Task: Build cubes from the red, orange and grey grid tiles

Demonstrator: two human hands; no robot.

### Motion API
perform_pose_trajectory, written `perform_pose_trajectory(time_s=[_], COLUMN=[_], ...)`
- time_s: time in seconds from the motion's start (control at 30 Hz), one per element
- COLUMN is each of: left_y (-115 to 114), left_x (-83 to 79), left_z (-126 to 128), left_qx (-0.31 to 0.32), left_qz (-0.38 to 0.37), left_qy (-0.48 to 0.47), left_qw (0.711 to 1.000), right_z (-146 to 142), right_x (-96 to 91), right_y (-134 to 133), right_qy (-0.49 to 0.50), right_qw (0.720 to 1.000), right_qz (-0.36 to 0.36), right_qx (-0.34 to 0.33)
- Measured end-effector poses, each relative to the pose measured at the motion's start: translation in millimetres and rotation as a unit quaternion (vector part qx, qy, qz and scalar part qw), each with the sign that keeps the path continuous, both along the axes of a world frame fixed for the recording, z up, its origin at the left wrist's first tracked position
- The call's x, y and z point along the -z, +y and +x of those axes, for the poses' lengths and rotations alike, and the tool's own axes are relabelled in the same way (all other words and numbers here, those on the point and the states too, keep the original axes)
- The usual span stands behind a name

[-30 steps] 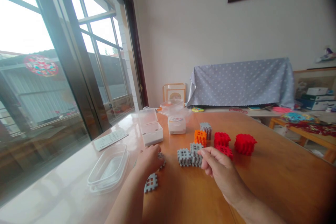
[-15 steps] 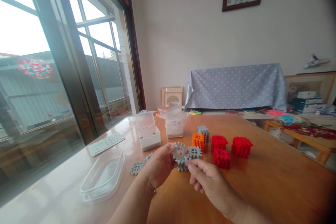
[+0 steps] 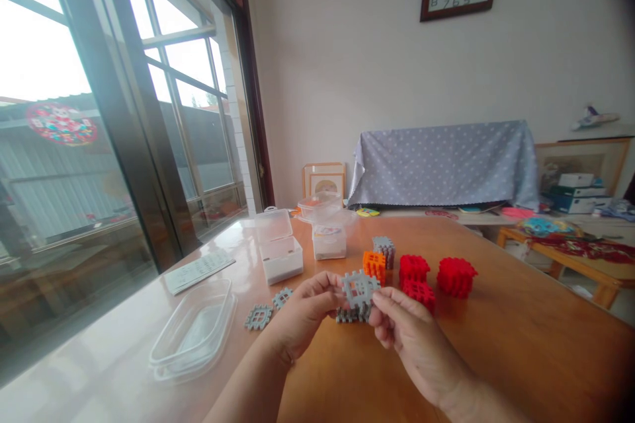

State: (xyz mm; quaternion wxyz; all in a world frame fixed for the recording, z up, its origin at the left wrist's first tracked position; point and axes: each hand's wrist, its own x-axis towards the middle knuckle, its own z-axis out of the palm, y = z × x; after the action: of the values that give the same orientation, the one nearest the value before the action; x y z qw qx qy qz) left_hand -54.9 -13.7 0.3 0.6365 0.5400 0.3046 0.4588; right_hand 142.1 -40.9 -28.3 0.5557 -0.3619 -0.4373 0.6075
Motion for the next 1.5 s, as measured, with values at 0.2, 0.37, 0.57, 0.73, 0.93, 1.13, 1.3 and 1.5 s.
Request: perform_pose_trajectory(time_s=[0.2, 0.37, 0.57, 0.73, 0.93, 1.13, 1.3, 1.5], left_y=[-4.9, -8.5, -8.5, -7.8, 2.3, 22.3, 34.4, 32.6], left_x=[-4.8, -8.7, -11.7, -10.3, -10.9, 7.8, 32.5, 30.5], left_z=[-6.5, -7.6, -9.0, -10.6, -31.6, -43.9, -35.3, -26.0], left_qx=[-0.003, 0.063, 0.053, 0.01, -0.114, -0.195, -0.199, -0.183], left_qz=[0.109, 0.126, 0.167, 0.204, 0.185, 0.15, 0.192, 0.231], left_qy=[0.13, 0.18, 0.22, 0.283, 0.308, 0.35, 0.405, 0.472], left_qw=[0.986, 0.974, 0.96, 0.937, 0.926, 0.904, 0.872, 0.831], right_z=[6.5, 6.8, 5.6, 3.7, 7.0, 8.2, 7.2, 6.2], right_x=[0.0, 0.2, 1.5, 2.6, -4.8, -2.5, -4.7, -7.0], right_y=[5.3, 5.8, 7.6, 6.5, 6.0, 7.6, 4.8, 5.5], right_qy=[-0.043, -0.05, -0.033, -0.022, -0.035, -0.038, -0.047, -0.056], right_qw=[0.999, 0.999, 0.999, 1.0, 0.999, 0.998, 0.997, 0.997], right_qz=[0.014, -0.002, 0.005, -0.002, 0.002, 0.005, 0.0, 0.002], right_qx=[0.005, -0.009, 0.013, 0.005, 0.035, 0.056, 0.054, 0.053])
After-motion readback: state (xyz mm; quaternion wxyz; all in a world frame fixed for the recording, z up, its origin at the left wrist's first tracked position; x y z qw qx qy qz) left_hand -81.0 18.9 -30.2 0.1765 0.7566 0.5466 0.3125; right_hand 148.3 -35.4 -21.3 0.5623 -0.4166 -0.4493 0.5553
